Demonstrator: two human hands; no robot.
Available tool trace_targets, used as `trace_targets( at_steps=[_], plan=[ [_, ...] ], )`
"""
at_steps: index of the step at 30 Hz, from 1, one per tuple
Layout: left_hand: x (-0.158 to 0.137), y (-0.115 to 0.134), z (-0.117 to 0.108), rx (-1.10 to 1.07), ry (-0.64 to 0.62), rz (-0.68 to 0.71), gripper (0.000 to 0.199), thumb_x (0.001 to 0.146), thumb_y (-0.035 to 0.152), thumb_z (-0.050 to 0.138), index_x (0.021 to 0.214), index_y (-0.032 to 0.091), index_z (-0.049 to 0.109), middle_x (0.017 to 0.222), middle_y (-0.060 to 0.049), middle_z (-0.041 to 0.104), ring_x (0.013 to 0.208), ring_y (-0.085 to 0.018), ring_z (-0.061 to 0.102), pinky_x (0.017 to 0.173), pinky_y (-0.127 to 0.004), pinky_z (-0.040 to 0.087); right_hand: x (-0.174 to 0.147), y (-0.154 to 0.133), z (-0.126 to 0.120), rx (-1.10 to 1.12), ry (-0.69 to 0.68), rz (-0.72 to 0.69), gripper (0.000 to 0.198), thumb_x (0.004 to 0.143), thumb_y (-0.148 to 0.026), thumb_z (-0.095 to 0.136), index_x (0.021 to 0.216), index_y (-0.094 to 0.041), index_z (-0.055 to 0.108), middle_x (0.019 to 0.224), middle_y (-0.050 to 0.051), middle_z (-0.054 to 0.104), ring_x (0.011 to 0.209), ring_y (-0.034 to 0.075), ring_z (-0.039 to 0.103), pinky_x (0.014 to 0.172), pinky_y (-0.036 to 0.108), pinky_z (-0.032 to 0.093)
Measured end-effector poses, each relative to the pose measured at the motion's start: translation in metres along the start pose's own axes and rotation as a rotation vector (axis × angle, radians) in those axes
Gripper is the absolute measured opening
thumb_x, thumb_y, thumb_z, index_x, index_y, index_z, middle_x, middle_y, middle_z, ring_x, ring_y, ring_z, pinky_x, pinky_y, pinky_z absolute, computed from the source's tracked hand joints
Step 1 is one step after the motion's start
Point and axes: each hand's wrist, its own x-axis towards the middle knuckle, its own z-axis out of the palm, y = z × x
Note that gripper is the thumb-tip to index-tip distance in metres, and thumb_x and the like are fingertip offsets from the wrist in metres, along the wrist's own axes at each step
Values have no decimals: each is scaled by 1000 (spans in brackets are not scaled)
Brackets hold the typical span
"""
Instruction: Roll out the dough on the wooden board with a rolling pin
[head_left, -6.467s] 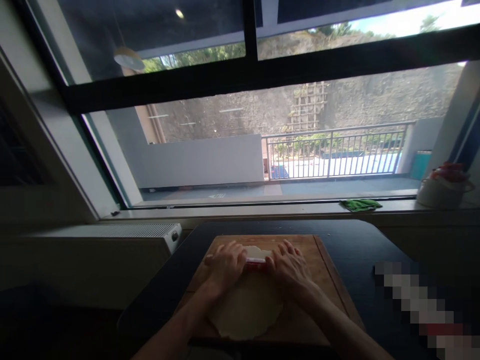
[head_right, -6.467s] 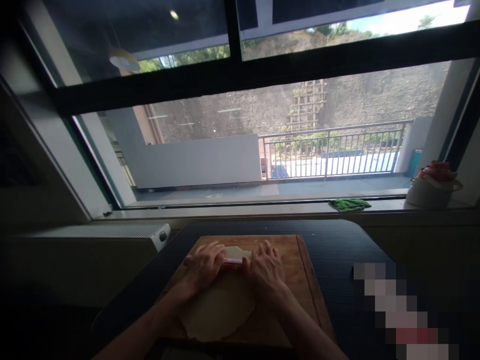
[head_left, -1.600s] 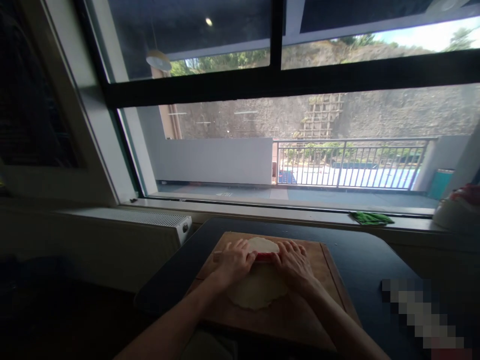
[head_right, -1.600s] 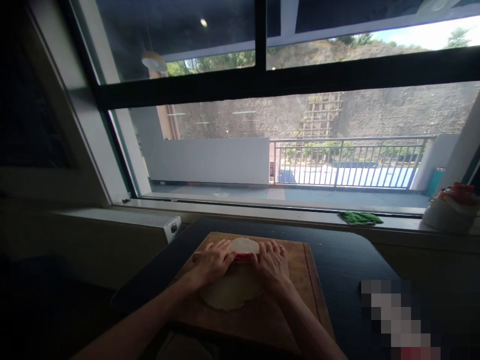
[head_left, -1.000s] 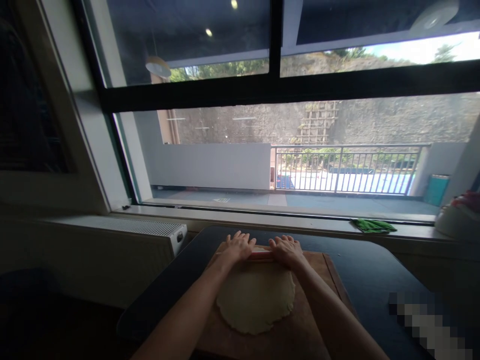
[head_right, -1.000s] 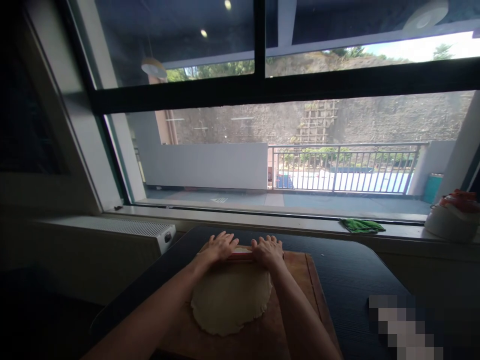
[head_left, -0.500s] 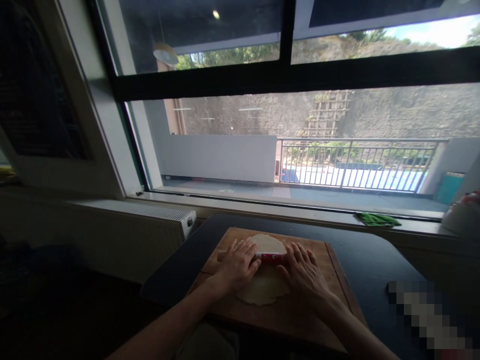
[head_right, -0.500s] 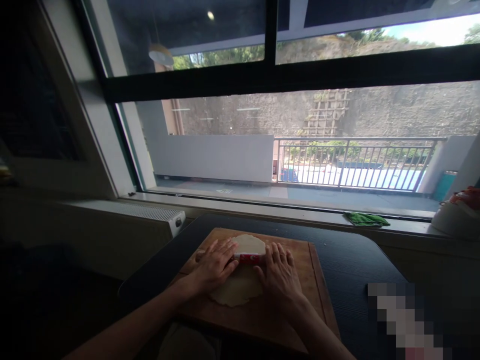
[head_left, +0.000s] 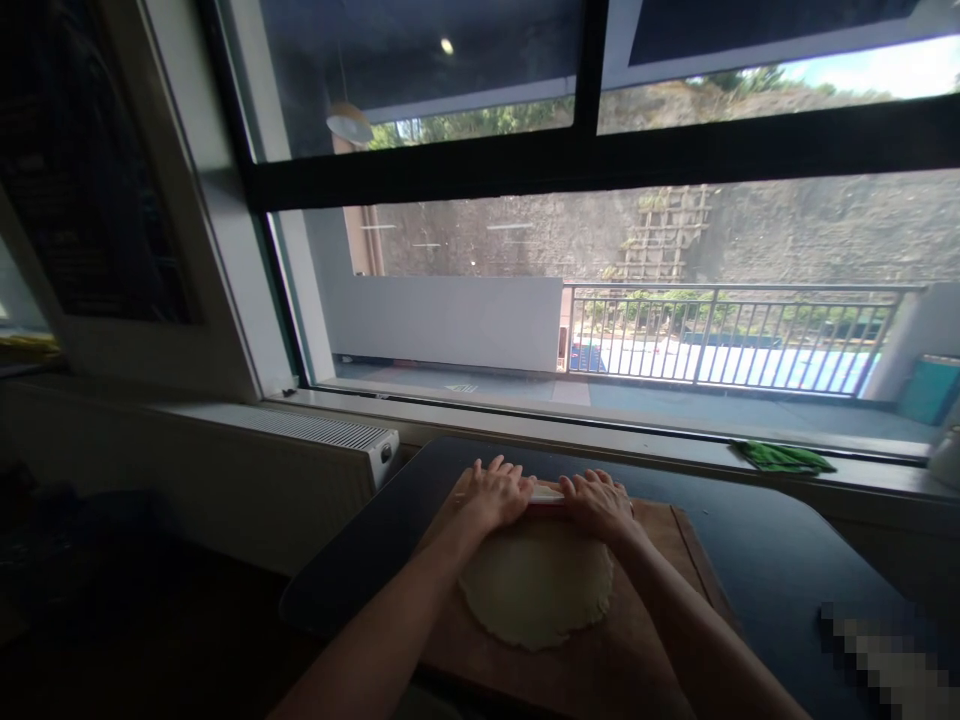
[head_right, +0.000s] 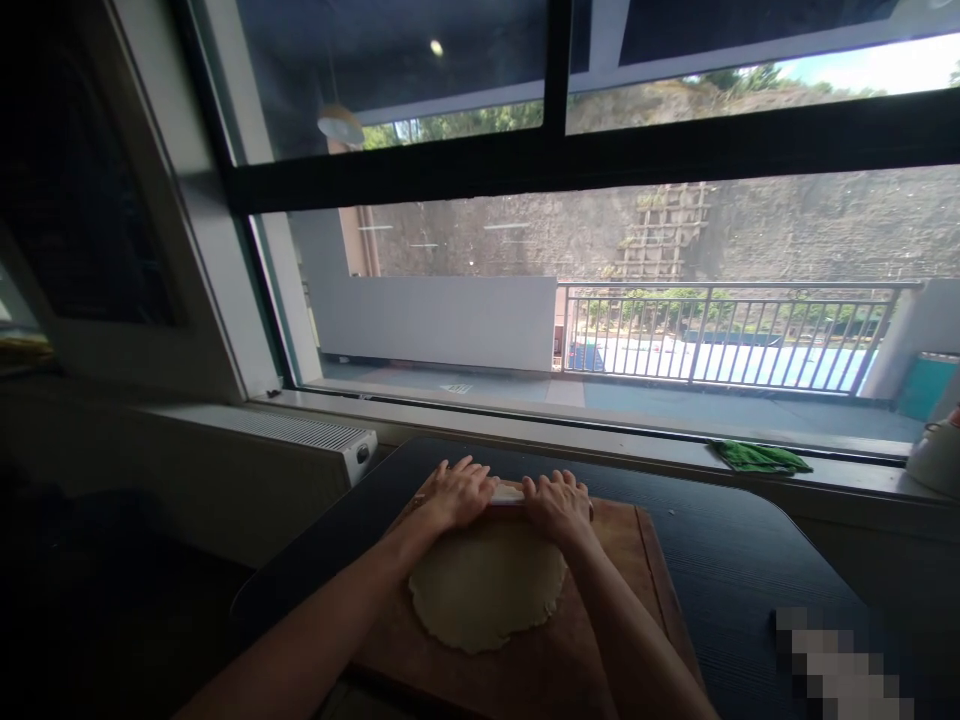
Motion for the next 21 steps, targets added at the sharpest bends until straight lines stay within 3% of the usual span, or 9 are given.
trace_targets(
  at_steps=[3,6,10,13,16,21],
  plan=[
    [-40,8,0,-7,80,41,47,94,46,23,120,25,56,129,-5,57,129,-25,38,109,-53,17,-35,3,12,27,125,-23,52,95,-46,16,116,-24,58,127,10,53,124,26,39,99,44,28],
    [-79,13,-1,-35,190,123,48,93,47,27,127,22,50,132,-7,54,128,-24,40,109,-50,21,-69,10,26,37,265,-97,51,93,-49,25,132,-22,45,138,9,44,130,25,33,106,44,20],
    [-99,12,-1,-50,205,223,48,93,44,29,132,21,44,137,-7,49,130,-22,37,111,-47,20,-83,16,30,29,248,-171,54,93,-50,27,136,-20,40,141,9,41,133,25,28,108,44,16],
    [-79,10,-1,-21,166,167,53,92,49,29,133,19,44,139,-8,46,134,-24,31,112,-48,15,-61,12,17,44,156,-121,52,94,-50,20,129,-22,47,135,9,47,128,25,34,105,43,21],
    [-38,3,2,-12,46,57,59,91,54,24,134,19,42,141,-9,44,136,-24,26,113,-49,10,-22,3,5,29,17,-30,52,94,-50,17,118,-25,55,130,9,50,125,26,36,99,44,27],
    [31,-17,6,-43,-102,-63,58,90,55,19,131,23,45,138,-9,47,132,-27,34,105,-56,23,35,-2,-2,18,-114,27,49,94,-47,21,118,-23,57,120,13,56,116,28,45,91,44,34]
  ],
)
